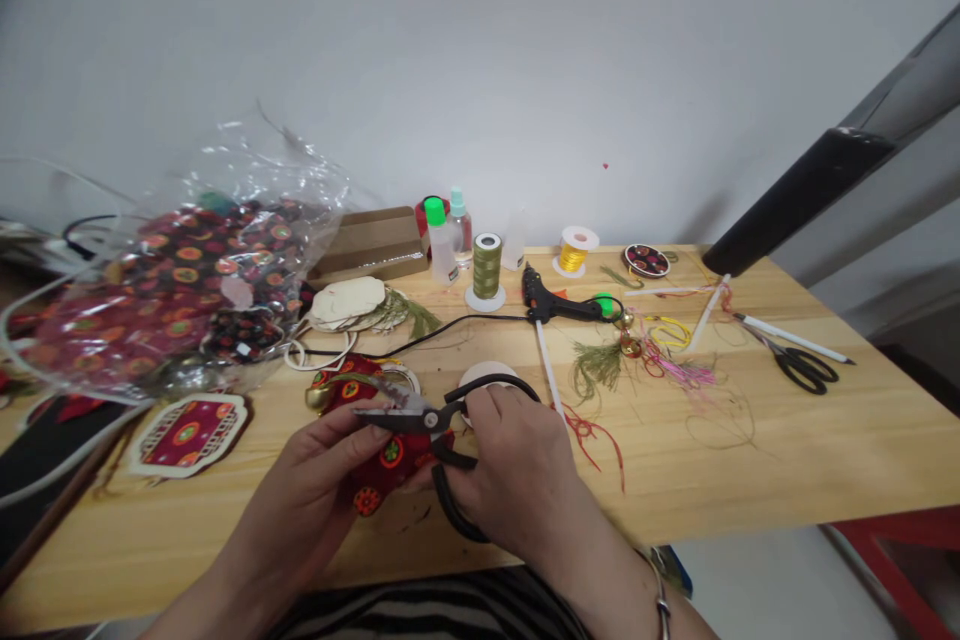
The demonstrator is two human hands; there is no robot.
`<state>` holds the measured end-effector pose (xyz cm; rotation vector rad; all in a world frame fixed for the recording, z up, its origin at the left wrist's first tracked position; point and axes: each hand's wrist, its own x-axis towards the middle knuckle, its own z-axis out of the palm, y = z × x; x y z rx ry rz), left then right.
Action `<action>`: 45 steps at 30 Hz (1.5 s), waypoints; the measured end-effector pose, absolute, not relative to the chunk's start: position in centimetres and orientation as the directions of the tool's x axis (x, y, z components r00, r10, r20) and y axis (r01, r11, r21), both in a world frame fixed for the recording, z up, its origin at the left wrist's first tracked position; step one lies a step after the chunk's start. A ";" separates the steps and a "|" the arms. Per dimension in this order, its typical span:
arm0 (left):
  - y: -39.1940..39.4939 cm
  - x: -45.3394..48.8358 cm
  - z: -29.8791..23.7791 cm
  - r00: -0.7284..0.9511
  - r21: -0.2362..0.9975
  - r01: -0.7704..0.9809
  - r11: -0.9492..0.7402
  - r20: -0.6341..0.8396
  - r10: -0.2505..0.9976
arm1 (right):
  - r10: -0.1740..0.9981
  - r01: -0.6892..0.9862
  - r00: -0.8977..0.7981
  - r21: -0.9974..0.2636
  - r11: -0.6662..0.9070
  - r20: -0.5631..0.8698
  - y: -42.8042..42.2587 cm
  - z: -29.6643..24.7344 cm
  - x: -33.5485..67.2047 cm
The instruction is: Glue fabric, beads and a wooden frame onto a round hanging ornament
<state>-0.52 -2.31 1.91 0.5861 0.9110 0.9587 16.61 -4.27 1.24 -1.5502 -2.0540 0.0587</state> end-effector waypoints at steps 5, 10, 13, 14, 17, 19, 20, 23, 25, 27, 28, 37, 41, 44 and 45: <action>-2.5 -0.5 2.1 0.268 0.745 -0.450 0.493 -0.414 0.870 | 0.901 0.878 -0.182 -0.348 0.330 0.394 -4.3 1.3 16.7; -2.5 -0.5 2.1 0.257 0.750 -0.441 0.493 -0.421 0.870 | 0.926 0.882 -0.178 -0.364 0.301 0.332 -4.3 1.4 16.7; -2.4 -0.5 1.9 0.259 0.755 -0.438 0.487 -0.413 0.873 | 0.933 0.883 -0.174 -0.369 0.289 0.314 -4.4 1.5 16.7; -2.4 -0.5 1.9 0.261 0.756 -0.438 0.487 -0.411 0.873 | 0.934 0.883 -0.175 -0.370 0.288 0.311 -4.4 1.5 16.7; -2.4 -0.5 1.8 0.270 0.756 -0.427 0.497 -0.418 0.867 | 0.934 0.883 -0.182 -0.368 0.292 0.306 -4.4 1.6 16.7; -2.4 -0.5 1.8 0.266 0.758 -0.424 0.496 -0.419 0.868 | 0.938 0.884 -0.181 -0.368 0.287 0.296 -4.4 1.7 16.7; -2.4 -0.5 1.9 0.263 0.759 -0.425 0.493 -0.417 0.870 | 0.941 0.886 -0.178 -0.369 0.281 0.290 -4.4 1.7 16.7; -2.4 -0.5 1.9 0.257 0.760 -0.427 0.490 -0.417 0.872 | 0.943 0.884 -0.180 -0.375 0.281 0.280 -4.4 1.7 16.7; -2.5 -0.6 1.9 0.260 0.762 -0.420 0.493 -0.419 0.870 | 0.940 0.882 -0.185 -0.373 0.287 0.286 -4.4 1.7 16.7; -2.5 -0.6 1.9 0.259 0.765 -0.421 0.488 -0.414 0.873 | 0.938 0.883 -0.186 -0.369 0.290 0.292 -4.3 1.7 16.7; -2.5 -0.6 1.9 0.258 0.766 -0.422 0.486 -0.413 0.874 | 0.937 0.885 -0.186 -0.365 0.290 0.295 -4.3 1.8 16.7; -2.3 -0.6 1.7 0.244 0.781 -0.401 0.478 -0.412 0.878 | 0.943 0.891 -0.190 -0.355 0.283 0.275 -4.3 1.8 16.7; -2.3 -0.7 1.6 0.238 0.786 -0.388 0.480 -0.418 0.877 | 0.940 0.894 -0.198 -0.341 0.289 0.279 -4.4 1.8 16.7; -2.4 -0.8 1.6 0.239 0.779 -0.393 0.488 -0.426 0.873 | 0.935 0.897 -0.197 -0.330 0.293 0.294 -4.3 1.9 16.8; -2.4 -0.8 1.6 0.244 0.778 -0.391 0.491 -0.427 0.871 | 0.934 0.898 -0.196 -0.329 0.294 0.300 -4.2 1.9 16.8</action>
